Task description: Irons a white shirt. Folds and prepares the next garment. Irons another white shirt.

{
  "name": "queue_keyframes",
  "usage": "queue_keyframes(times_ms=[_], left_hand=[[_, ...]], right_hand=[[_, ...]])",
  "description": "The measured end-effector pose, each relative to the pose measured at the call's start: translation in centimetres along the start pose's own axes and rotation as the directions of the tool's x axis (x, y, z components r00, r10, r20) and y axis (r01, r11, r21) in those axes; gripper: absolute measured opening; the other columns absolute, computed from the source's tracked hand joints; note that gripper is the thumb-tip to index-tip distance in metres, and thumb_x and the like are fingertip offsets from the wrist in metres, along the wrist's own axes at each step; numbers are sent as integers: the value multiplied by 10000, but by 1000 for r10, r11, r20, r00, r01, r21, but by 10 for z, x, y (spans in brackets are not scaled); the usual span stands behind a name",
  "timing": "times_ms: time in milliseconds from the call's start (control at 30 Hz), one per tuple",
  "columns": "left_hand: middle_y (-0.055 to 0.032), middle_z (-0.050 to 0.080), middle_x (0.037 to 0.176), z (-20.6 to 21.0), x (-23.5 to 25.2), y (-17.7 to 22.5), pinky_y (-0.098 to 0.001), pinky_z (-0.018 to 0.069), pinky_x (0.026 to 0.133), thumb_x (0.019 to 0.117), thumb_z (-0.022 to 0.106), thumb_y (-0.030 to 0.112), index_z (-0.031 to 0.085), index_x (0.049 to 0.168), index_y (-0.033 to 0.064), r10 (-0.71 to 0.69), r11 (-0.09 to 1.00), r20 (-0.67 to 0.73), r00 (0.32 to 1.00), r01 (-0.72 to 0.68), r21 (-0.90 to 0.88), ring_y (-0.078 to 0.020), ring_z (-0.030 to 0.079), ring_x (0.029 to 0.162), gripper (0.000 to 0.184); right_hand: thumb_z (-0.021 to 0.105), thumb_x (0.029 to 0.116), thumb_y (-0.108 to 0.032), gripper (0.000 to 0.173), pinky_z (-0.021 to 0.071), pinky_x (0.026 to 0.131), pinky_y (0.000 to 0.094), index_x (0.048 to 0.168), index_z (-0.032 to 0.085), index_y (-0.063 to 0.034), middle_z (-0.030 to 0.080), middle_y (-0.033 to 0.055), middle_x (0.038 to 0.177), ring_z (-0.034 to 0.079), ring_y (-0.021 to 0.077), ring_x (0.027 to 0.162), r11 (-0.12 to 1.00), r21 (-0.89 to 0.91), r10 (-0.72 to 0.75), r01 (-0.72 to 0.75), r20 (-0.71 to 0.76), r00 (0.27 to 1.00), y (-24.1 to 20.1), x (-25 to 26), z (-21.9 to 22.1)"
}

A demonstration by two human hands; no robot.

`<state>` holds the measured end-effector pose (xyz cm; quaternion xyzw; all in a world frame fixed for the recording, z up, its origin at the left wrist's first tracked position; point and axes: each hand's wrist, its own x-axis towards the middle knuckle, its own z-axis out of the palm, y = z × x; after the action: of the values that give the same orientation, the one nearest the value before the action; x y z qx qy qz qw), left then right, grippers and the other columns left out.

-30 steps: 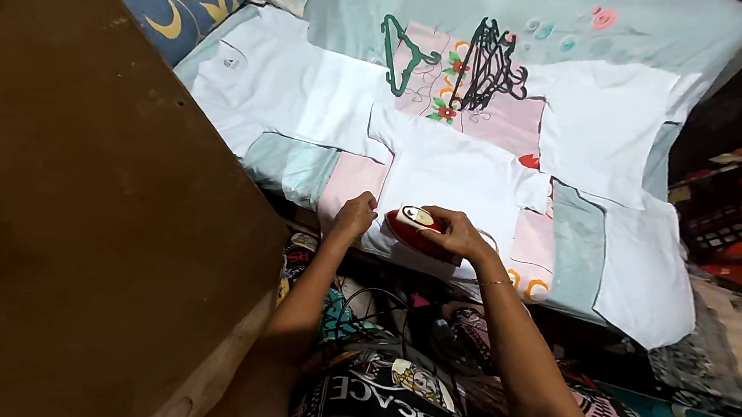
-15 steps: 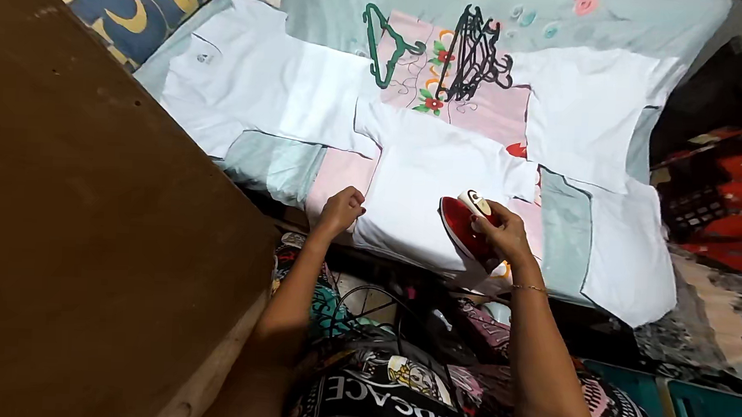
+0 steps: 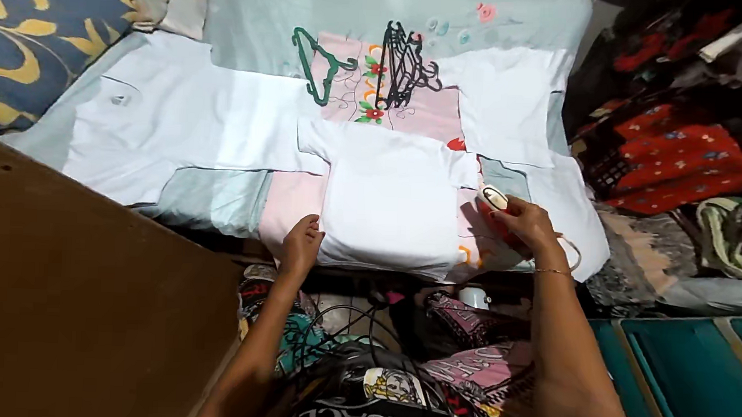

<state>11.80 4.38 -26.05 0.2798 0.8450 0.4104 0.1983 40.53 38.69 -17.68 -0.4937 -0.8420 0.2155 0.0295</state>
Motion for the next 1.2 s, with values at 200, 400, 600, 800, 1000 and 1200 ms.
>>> queue_keyframes(times_ms=[200, 400, 600, 800, 1000, 1200], left_hand=[[-249, 692, 1125, 19, -12, -12, -402, 547, 862, 946, 666, 10, 594, 1328, -103, 85, 996, -129, 988, -88, -19, -298, 678, 937, 404], [-232, 697, 1057, 14, -15, 2, -413, 537, 885, 979, 651, 44, 618, 1278, -106, -8, 999, -84, 996, 12, 53, -298, 678, 935, 337], [-210, 708, 1094, -2, -6, 25, -373, 544, 898, 936, 702, 6, 670, 1204, -81, -209, 939, 4, 978, 202, -279, -218, 682, 952, 284], [-201, 626, 1097, -5, 10, 95, -352, 578, 812, 879, 671, -95, 548, 1194, -121, 295, 846, 41, 955, -240, -476, -191, 654, 906, 339], [-69, 645, 961, -41, 27, 177, -206, 564, 720, 863, 689, -65, 595, 1060, -72, 622, 558, -119, 774, -545, -626, -43, 641, 798, 218], [-65, 708, 889, -63, 32, 190, -229, 561, 741, 873, 732, 2, 697, 1035, -66, 626, 644, 7, 780, -512, -569, -32, 649, 771, 179]], right_hand=[[524, 1065, -172, 402, 457, 1000, 645, 1446, 565, -49, 623, 316, 1299, 602, 501, 1215, 958, -271, 66, -95, -115, 991, 33, 5, 61], [487, 1074, -118, 334, 459, 1012, 622, 1352, 607, 23, 626, 332, 1266, 603, 495, 1215, 959, -272, 68, -85, -72, 995, 25, 2, 65], [544, 1062, -174, 354, 425, 1052, 635, 1313, 632, 60, 612, 345, 1293, 570, 504, 1258, 979, -203, 15, -31, -78, 997, -16, -13, 38], [763, 891, -48, 590, 609, 817, 449, 1430, 540, 39, 542, 262, 1448, 716, 324, 979, 772, 291, -557, 565, -118, 822, -145, -48, 26], [687, 930, -32, 255, 502, 531, 220, 1181, 691, 9, 702, 70, 856, 569, 48, 579, 502, 419, -806, 757, -91, 585, -211, -41, -29], [639, 999, -156, 106, 476, 524, 123, 1011, 675, -57, 636, -98, 764, 537, -71, 568, 457, 398, -665, 795, -440, 603, -226, -57, -79]])
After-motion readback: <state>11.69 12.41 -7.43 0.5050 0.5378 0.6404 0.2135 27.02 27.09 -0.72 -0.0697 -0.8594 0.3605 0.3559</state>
